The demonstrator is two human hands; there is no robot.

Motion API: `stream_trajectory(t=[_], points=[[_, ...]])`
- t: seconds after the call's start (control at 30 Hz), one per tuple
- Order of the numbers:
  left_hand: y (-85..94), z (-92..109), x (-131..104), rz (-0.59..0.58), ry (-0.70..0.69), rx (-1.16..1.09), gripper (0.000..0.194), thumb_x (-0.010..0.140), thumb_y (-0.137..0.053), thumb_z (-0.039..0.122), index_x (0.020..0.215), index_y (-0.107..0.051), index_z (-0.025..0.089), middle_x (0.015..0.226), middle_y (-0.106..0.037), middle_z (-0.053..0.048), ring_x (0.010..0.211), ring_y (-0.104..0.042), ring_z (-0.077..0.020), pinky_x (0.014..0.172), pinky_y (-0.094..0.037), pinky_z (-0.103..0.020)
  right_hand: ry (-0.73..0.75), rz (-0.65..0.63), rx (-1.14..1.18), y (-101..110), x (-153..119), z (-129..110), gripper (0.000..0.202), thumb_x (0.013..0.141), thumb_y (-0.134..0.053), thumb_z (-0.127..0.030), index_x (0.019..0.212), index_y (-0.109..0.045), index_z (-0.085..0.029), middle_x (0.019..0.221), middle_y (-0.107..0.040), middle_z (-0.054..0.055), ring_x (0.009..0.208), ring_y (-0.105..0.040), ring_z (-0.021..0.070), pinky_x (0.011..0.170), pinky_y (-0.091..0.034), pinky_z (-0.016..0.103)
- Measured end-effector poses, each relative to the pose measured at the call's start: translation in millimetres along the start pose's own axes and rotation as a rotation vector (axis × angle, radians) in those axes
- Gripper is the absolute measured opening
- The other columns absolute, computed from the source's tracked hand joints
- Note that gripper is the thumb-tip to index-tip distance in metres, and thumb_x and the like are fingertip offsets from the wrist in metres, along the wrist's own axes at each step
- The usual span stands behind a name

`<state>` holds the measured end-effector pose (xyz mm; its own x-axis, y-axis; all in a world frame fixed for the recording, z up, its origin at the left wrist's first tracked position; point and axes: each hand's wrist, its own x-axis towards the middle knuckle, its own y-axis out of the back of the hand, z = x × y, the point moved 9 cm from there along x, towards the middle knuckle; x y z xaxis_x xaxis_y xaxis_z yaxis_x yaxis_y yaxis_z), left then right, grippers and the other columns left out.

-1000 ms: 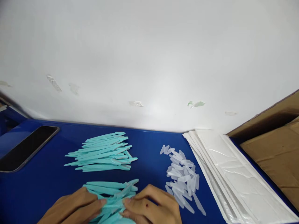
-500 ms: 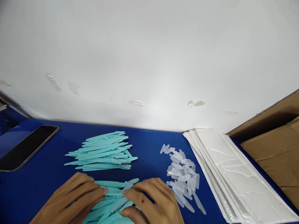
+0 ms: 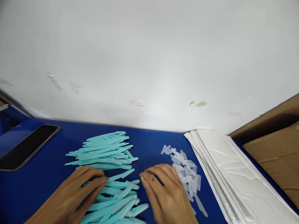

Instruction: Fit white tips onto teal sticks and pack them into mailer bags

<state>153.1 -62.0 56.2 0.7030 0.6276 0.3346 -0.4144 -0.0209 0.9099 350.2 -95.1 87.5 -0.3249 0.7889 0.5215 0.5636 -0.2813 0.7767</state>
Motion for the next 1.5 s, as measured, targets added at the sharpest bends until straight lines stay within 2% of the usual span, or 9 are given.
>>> stream_trajectory(t=[0.17, 0.3, 0.43, 0.6, 0.8, 0.97, 1.13, 1.33, 1.5], points=[[9.4, -13, 3, 0.115, 0.015, 0.034, 0.023, 0.108, -0.042, 0.018, 0.108, -0.065, 0.021, 0.102, -0.065, -0.004, 0.096, -0.058, -0.0197, 0.085, -0.048, -0.033, -0.062, 0.047, -0.138, 11, -3, 18, 0.020, 0.102, -0.055, -0.015, 0.116, -0.067, -0.022, 0.100, -0.076, 0.003, 0.105, -0.065, 0.0243, 0.095, -0.050, 0.042], [0.1, -12, 2, -0.031, 0.027, 0.024, 0.022, 0.107, -0.046, 0.025, 0.118, -0.065, 0.024, 0.111, -0.065, -0.005, 0.103, -0.059, -0.0207, 0.084, -0.053, -0.030, -0.089, 0.146, -0.164, 21, -6, 21, 0.013, 0.100, -0.060, -0.016, 0.109, -0.068, -0.022, 0.087, -0.075, 0.003, 0.103, -0.065, 0.0241, 0.089, -0.055, 0.038], [-5.7, -1, -3, -0.134, -0.032, 0.058, 0.037, 0.106, -0.044, 0.024, 0.140, -0.056, 0.029, 0.124, -0.062, -0.006, 0.110, -0.060, -0.0210, 0.087, -0.056, -0.027, -0.094, 0.250, -0.153, 33, -6, 15, 0.014, 0.098, -0.061, -0.012, 0.107, -0.068, -0.020, 0.082, -0.074, 0.004, 0.093, -0.067, 0.0220, 0.083, -0.058, 0.034], [-5.5, -9, -3, -0.114, -0.010, 0.037, 0.039, 0.106, -0.043, 0.021, 0.143, -0.055, 0.030, 0.124, -0.060, -0.007, 0.110, -0.060, -0.0204, 0.081, -0.056, -0.025, -0.122, 0.293, -0.200, 45, -4, 16, 0.012, 0.099, -0.059, -0.014, 0.104, -0.068, -0.020, 0.089, -0.075, 0.006, 0.092, -0.067, 0.0213, 0.084, -0.056, 0.035], [10.6, -34, -1, 0.106, 0.058, 0.118, 0.027, 0.106, -0.047, 0.023, 0.127, -0.063, 0.027, 0.115, -0.061, -0.006, 0.100, -0.059, -0.0211, 0.080, -0.053, -0.031, -0.152, 0.120, -0.468, 36, -5, 39, 0.019, 0.102, -0.053, -0.023, 0.117, -0.066, -0.022, 0.101, -0.077, 0.005, 0.102, -0.067, 0.0281, 0.108, -0.039, 0.057], [6.5, -41, -1, 0.094, 0.062, 0.206, 0.028, 0.107, -0.048, 0.030, 0.132, -0.061, 0.026, 0.116, -0.061, -0.007, 0.100, -0.060, -0.0222, 0.073, -0.051, -0.031, -0.180, -0.032, -0.588, 21, -16, 68, 0.028, 0.105, -0.047, -0.030, 0.122, -0.067, -0.023, 0.119, -0.075, 0.008, 0.120, -0.062, 0.0347, 0.105, -0.042, 0.059], [7.2, -40, 1, 0.092, 0.037, 0.245, 0.028, 0.108, -0.044, 0.031, 0.129, -0.061, 0.026, 0.113, -0.063, -0.006, 0.098, -0.061, -0.0221, 0.077, -0.052, -0.033, -0.101, -0.192, -0.640, -7, -22, 77, 0.046, 0.108, -0.038, -0.030, 0.152, -0.047, -0.023, 0.154, -0.054, 0.007, 0.146, -0.042, 0.0337, 0.112, -0.037, 0.057], [14.6, -36, 7, 0.134, 0.023, 0.262, 0.029, 0.110, -0.039, 0.029, 0.115, -0.066, 0.022, 0.108, -0.063, -0.006, 0.092, -0.061, -0.0201, 0.074, -0.051, -0.031, -0.010, -0.254, -0.587, -23, -21, 65, 0.046, 0.104, -0.041, -0.015, 0.149, -0.051, -0.019, 0.149, -0.060, 0.005, 0.148, -0.041, 0.0302, 0.120, -0.027, 0.055], [9.0, -39, 4, 0.104, 0.050, 0.204, 0.028, 0.110, -0.040, 0.029, 0.107, -0.067, 0.023, 0.108, -0.063, -0.005, 0.090, -0.059, -0.0175, 0.075, -0.050, -0.028, 0.091, -0.211, -0.455, -22, -16, 43, 0.045, 0.100, -0.041, -0.005, 0.135, -0.064, -0.023, 0.128, -0.074, 0.003, 0.128, -0.060, 0.0236, 0.120, -0.025, 0.051]])
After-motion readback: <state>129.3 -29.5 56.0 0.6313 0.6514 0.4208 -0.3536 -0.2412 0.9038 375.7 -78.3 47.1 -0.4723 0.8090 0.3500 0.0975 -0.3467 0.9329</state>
